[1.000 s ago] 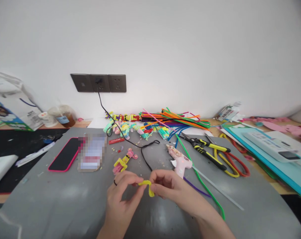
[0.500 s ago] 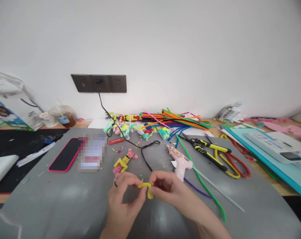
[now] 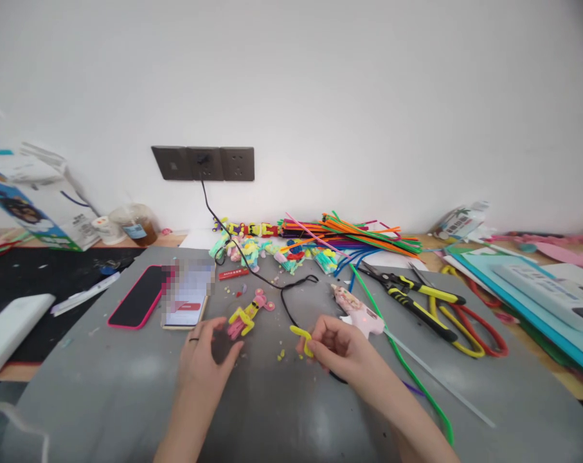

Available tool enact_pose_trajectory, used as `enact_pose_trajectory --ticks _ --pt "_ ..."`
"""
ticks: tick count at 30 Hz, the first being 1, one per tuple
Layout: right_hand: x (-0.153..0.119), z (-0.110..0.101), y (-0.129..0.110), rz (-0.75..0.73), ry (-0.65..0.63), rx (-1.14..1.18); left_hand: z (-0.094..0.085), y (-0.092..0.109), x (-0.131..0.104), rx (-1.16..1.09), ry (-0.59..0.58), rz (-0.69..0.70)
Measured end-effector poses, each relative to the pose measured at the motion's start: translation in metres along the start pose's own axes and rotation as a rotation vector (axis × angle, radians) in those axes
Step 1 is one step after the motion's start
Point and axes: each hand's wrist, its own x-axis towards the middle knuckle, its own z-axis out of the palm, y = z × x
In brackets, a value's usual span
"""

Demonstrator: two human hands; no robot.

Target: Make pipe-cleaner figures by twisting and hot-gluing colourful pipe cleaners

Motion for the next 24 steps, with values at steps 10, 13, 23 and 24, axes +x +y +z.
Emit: enact_pose_trajectory --ticks 10,13,23,24 --pt "0.004 0.001 0.016 -0.017 0.063 -0.005 0.002 0.003 0.009 -0.005 -0.035 0.008" --pt "0.007 0.001 0.018 0.016 0.077 -0.002 -0.002 0.001 0.011 -0.103 -0.032 -0.053" --pt "0.014 0.011 0.023 0.038 0.104 0.045 -0.018 0.018 0.009 -1.178 -0.162 -0.72" --pt "0.015 0.012 0.023 0.034 0.092 0.065 -0.018 0.023 0.007 -1.278 -0.236 -0.807"
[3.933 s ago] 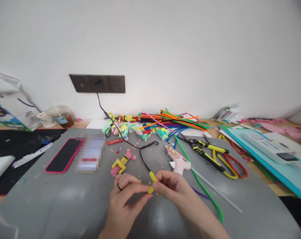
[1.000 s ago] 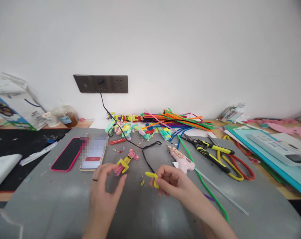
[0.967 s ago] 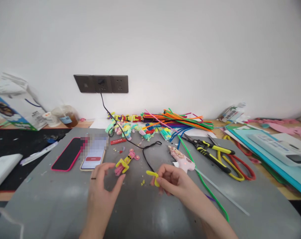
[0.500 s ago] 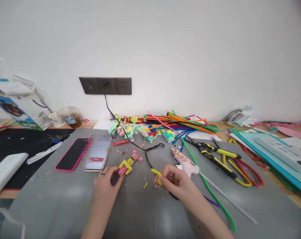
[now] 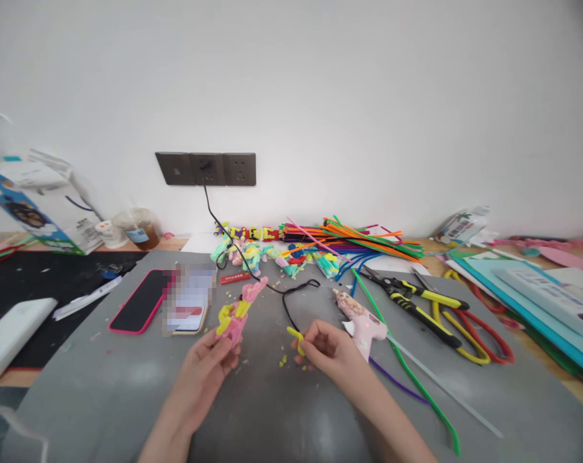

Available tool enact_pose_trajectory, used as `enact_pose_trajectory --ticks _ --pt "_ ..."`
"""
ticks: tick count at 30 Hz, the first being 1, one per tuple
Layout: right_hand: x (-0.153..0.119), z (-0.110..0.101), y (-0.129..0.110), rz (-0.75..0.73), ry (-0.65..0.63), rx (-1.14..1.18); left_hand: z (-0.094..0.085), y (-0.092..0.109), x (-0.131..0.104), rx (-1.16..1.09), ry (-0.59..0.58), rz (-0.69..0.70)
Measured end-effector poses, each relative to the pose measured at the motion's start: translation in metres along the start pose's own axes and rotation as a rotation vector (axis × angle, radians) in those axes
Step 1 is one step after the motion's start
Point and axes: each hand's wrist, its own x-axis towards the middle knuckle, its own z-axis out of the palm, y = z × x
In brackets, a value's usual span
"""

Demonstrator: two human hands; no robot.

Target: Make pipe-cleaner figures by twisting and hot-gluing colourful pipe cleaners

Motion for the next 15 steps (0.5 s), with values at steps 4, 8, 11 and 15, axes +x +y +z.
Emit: enact_pose_trajectory --ticks 4,8,11,15 --pt "0.001 0.0 -0.001 -0.033 -0.065 0.029 0.013 -0.006 -0.008 -0.254 -0.086 -0.34" --pt "0.004 -0.001 0.002 -0.082 -0.051 -0.073 0.017 -0.014 -0.008 -0.474 -0.083 -0.527" --pt "0.009 0.002 0.007 -0.117 -0.023 -0.146 0.02 -0.016 -0.007 -0.598 -0.062 -0.585" --pt "0.015 0.01 0.014 -0.187 0.044 -0.279 0.026 -0.014 -0.011 -0.71 -0.028 -0.622"
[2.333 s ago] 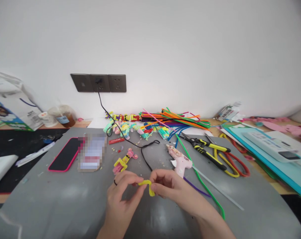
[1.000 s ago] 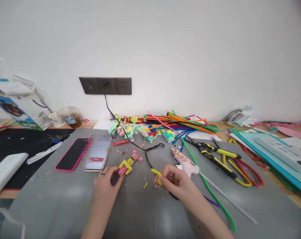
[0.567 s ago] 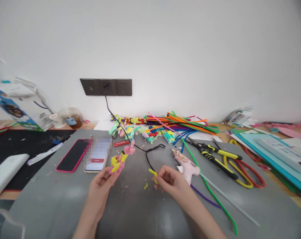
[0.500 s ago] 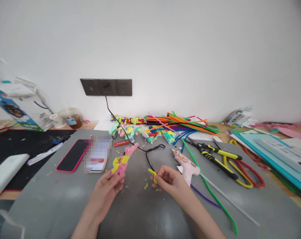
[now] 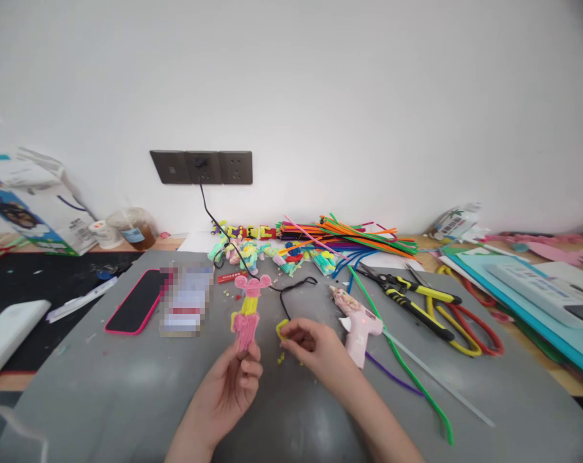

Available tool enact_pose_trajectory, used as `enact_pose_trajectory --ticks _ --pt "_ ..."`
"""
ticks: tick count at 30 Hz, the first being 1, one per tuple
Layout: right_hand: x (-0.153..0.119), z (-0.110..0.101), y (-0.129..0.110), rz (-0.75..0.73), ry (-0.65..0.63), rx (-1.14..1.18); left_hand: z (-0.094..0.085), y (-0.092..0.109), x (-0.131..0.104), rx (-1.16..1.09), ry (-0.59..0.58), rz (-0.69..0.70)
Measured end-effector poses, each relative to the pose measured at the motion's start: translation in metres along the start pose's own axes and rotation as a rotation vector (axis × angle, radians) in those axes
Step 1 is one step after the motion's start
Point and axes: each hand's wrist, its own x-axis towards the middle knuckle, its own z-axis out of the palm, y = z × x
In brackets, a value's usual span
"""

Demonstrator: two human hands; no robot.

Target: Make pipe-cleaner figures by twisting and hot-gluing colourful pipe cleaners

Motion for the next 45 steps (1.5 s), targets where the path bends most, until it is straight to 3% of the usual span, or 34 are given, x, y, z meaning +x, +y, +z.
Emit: enact_pose_trajectory --ticks 4,9,14,17,21,24,27,32,38,41,45 --pt "-0.002 -0.003 -0.003 -0.064 0.111 -0.124 0.005 -0.003 -0.003 -0.056 0.01 -0.01" --pt "-0.01 -0.022 -0.015 -0.048 0.193 -0.196 0.007 -0.003 -0.004 -0.067 0.012 0.01" --pt "-0.02 -0.024 -0.031 0.015 -0.005 -0.029 0.003 -0.014 0.0 0.025 -0.017 -0.035" --pt "-0.022 -0.011 -0.038 0.0 -0.121 0.077 -0.001 -0.026 0.008 0.118 -0.154 -0.061" --pt "-0.023 0.003 -0.04 0.013 -0.159 0.14 -0.003 -0.039 0.014 0.214 -0.284 -0.016" --pt "-0.03 -0.007 -0.035 0.015 -0.016 0.053 -0.003 -0.039 0.012 0.263 -0.276 0.013" --pt "-0.044 -0.039 -0.022 0.049 0.221 -0.212 -0.002 -0.032 0.01 0.246 -0.272 0.026" --pt "-0.058 -0.086 0.004 0.114 0.209 -0.404 0.003 -0.025 0.013 0.204 -0.194 0.064" --pt "-0.051 -0.075 0.01 0.185 0.119 -0.423 0.012 -0.028 0.014 0.226 -0.126 0.085" --pt "-0.054 -0.066 0.01 0.176 0.213 -0.286 0.013 -0.028 0.013 0.228 -0.121 0.084" --pt "-0.06 -0.056 0.012 0.052 0.424 -0.018 0.014 -0.026 0.013 0.217 -0.126 0.075"
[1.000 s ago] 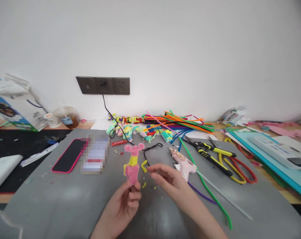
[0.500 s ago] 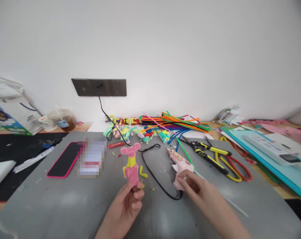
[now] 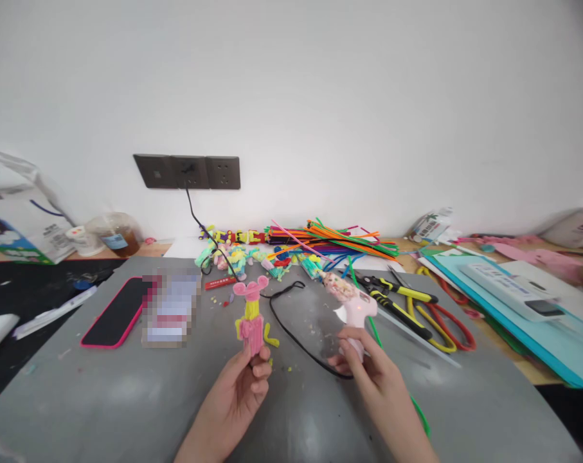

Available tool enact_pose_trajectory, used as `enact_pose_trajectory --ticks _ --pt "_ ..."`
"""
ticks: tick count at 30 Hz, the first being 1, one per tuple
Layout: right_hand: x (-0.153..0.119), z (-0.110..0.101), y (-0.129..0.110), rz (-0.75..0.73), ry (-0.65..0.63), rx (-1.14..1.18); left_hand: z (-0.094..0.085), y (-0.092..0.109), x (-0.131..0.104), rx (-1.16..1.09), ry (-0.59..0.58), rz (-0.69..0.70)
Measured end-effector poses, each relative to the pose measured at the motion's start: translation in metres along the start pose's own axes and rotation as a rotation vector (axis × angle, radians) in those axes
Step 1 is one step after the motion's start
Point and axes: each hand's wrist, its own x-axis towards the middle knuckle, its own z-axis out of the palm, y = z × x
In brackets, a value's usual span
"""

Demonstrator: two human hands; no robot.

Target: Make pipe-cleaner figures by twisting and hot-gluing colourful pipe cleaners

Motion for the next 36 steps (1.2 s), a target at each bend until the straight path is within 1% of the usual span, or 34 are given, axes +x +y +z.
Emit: enact_pose_trajectory --ticks 3,5,7,10,11,13,17,22,25,27,29,32,36 --pt "-0.003 0.005 -0.001 -0.061 0.095 0.2 0.003 0.0 0.001 -0.055 -0.012 -0.025" --pt "-0.002 0.007 -0.005 -0.051 0.09 0.34 0.005 -0.001 0.002 -0.104 -0.007 -0.046" --pt "0.001 0.008 -0.011 0.054 0.017 0.463 0.007 -0.001 0.002 -0.134 0.003 -0.058" --pt "0.005 0.009 -0.021 0.245 -0.132 0.595 0.009 -0.002 0.002 -0.134 0.015 -0.058" --pt "0.006 0.009 -0.024 0.279 -0.168 0.626 0.009 -0.002 0.001 -0.128 0.016 -0.054" --pt "0.008 0.009 -0.026 0.278 -0.19 0.666 0.009 -0.002 0.001 -0.116 0.017 -0.05" --pt "0.01 0.006 -0.026 0.137 -0.193 0.634 0.009 -0.002 0.002 -0.116 0.015 -0.055" --pt "0.009 0.007 -0.025 0.061 -0.306 0.656 0.011 -0.004 0.004 -0.12 0.017 -0.077" --pt "0.005 0.016 -0.023 0.014 -0.345 0.506 0.011 -0.006 0.005 -0.118 0.005 -0.099" --pt "0.003 0.025 -0.02 0.011 -0.368 0.406 0.009 -0.008 0.006 -0.113 -0.013 -0.109" --pt "0.001 0.033 -0.016 0.013 -0.36 0.374 0.006 -0.01 0.007 -0.111 -0.033 -0.116" --pt "0.0 0.044 -0.009 0.013 -0.322 0.409 0.002 -0.013 0.008 -0.11 -0.066 -0.126" --pt "0.002 0.052 -0.006 0.017 -0.271 0.462 -0.001 -0.015 0.01 -0.102 -0.117 -0.13"
